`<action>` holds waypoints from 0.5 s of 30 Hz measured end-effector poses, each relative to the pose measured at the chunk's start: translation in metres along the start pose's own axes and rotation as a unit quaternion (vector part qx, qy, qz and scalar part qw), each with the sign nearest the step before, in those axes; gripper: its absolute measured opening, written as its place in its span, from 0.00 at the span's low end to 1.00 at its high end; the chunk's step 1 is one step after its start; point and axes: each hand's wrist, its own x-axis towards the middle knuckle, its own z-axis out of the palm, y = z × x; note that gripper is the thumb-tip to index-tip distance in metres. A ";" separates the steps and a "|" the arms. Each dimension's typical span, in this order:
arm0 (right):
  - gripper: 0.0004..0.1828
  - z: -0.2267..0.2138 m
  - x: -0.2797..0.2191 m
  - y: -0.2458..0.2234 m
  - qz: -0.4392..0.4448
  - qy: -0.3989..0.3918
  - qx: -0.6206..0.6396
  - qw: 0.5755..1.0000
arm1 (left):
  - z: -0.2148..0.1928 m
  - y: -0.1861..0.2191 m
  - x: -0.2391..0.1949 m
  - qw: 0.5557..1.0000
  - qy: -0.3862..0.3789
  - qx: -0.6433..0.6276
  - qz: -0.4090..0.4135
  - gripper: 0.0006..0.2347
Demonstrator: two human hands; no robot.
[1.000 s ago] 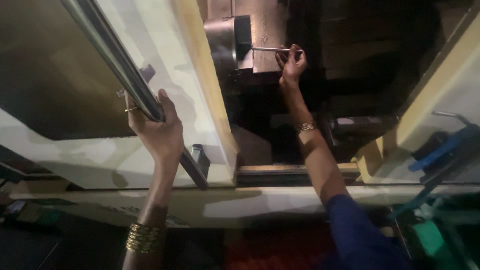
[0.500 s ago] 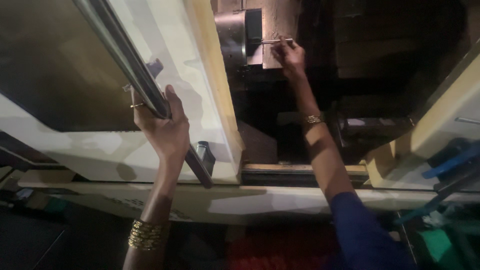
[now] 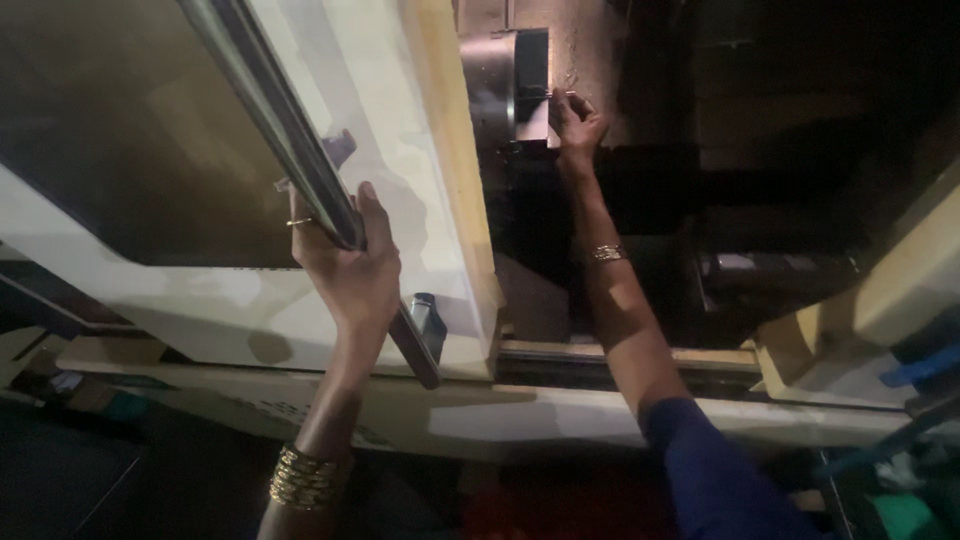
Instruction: The person opens a machine door, retrieves a small metal part, and uses a digital caliper to measure it. They then place the part back inside the machine and close the door. The person repeats this process with another metal part.
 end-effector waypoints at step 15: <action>0.16 -0.013 0.000 -0.022 0.064 0.012 0.033 0.997 | -0.003 -0.018 0.002 0.985 0.015 0.098 0.142 0.13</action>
